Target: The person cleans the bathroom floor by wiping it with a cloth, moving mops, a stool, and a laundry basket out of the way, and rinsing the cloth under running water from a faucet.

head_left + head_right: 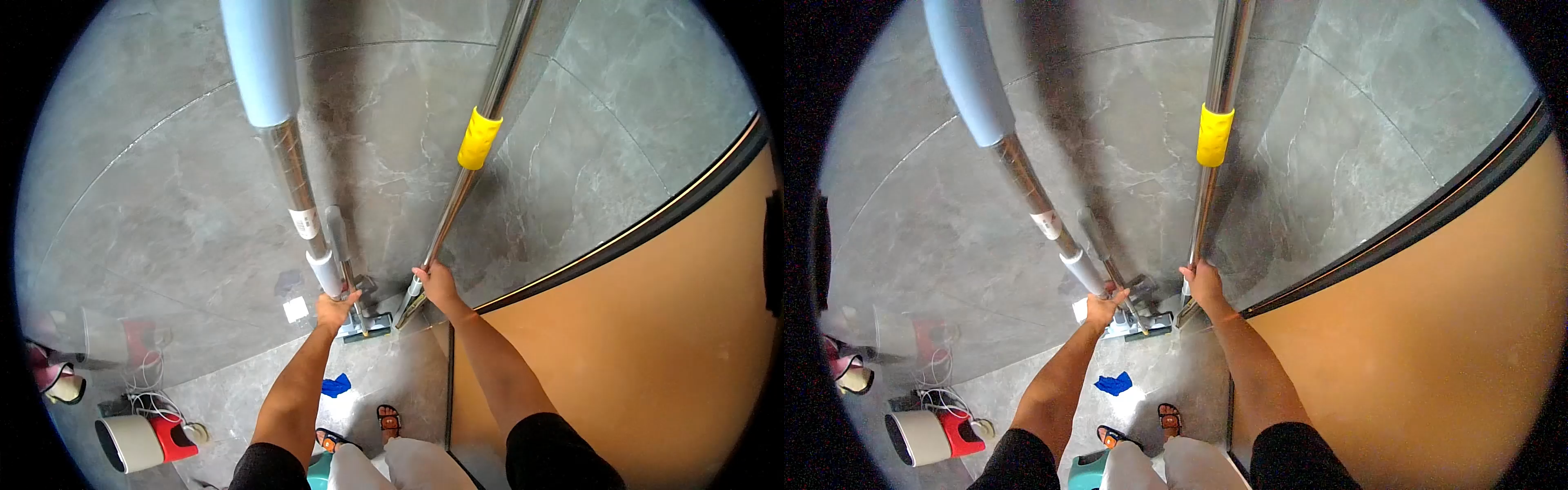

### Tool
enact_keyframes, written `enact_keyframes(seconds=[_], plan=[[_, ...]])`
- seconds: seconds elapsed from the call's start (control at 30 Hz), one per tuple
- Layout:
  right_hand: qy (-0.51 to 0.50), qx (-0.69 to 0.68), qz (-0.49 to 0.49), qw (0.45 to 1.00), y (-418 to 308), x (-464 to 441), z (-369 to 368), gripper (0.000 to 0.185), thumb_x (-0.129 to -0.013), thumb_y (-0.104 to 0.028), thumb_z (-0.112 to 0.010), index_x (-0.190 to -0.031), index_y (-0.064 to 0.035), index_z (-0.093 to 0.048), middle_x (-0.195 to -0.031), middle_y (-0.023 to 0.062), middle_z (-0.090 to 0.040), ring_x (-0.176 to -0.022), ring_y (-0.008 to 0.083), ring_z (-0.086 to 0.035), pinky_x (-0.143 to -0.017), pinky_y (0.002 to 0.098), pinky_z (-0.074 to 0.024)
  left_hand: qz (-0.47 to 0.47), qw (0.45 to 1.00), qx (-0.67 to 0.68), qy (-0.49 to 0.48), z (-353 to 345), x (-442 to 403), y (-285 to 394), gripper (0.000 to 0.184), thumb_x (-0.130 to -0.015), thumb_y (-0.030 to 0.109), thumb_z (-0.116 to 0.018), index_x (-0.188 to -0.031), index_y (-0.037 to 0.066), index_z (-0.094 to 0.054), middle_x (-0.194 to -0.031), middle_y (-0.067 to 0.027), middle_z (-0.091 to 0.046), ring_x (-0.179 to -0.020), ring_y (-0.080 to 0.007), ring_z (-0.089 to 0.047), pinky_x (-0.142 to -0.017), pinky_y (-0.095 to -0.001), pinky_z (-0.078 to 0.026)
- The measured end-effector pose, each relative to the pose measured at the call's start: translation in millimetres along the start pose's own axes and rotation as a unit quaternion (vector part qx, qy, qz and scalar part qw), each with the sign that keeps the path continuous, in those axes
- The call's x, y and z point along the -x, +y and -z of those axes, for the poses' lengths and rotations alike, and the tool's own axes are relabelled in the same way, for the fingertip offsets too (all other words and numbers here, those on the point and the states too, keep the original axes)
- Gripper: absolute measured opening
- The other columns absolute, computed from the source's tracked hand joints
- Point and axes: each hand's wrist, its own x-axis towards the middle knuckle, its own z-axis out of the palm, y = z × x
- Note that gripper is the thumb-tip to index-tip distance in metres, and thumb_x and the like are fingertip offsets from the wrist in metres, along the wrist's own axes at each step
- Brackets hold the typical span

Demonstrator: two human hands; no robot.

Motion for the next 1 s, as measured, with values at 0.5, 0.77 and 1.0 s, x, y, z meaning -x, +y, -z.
enact_keyframes(seconds=[0.5, 0.77, 1.0], plan=[[0.133, 0.068, -0.003, 0.989, -25.8, -20.1, 55.4, 0.034, -0.081, -0.033, -0.073, -0.092, -0.0020, -0.063, -0.082, 0.0195, -0.068, -0.079, 0.0414, -0.064, -0.069, 0.0476, -0.0489, -0.055, 0.986, 0.037, -0.156, 58.8, 11.6, 34.7, 0.028, -0.079, 0.013, -0.079, -0.100, 0.001, -0.066, -0.096, -0.0055, -0.071, -0.089, -0.0143, -0.066, -0.079, -0.0299, -0.052], [0.150, 0.072, -0.054, 0.985, -26.7, -23.0, 28.3, 0.037, -0.081, -0.038, -0.072, -0.087, -0.0018, -0.066, -0.082, 0.0213, -0.067, -0.081, 0.0428, -0.064, -0.072, 0.0493, -0.0498, -0.073, 0.980, -0.066, -0.175, 20.9, 36.3, 50.6, 0.034, -0.079, 0.022, -0.080, -0.105, 0.004, -0.068, -0.098, -0.0072, -0.071, -0.092, -0.0158, -0.066, -0.083, -0.0311, -0.051], [0.085, 0.120, -0.060, 0.987, -24.3, -33.4, 40.2, 0.035, -0.088, -0.031, -0.065, -0.106, -0.0015, -0.062, -0.090, 0.0194, -0.068, -0.089, 0.0371, -0.065, -0.076, 0.0444, -0.0499, -0.108, 0.978, -0.011, -0.179, -34.7, 3.0, 66.5, 0.030, -0.076, 0.025, -0.081, -0.101, 0.011, -0.073, -0.094, -0.0092, -0.073, -0.085, -0.0201, -0.069, -0.077, -0.0349, -0.052]])
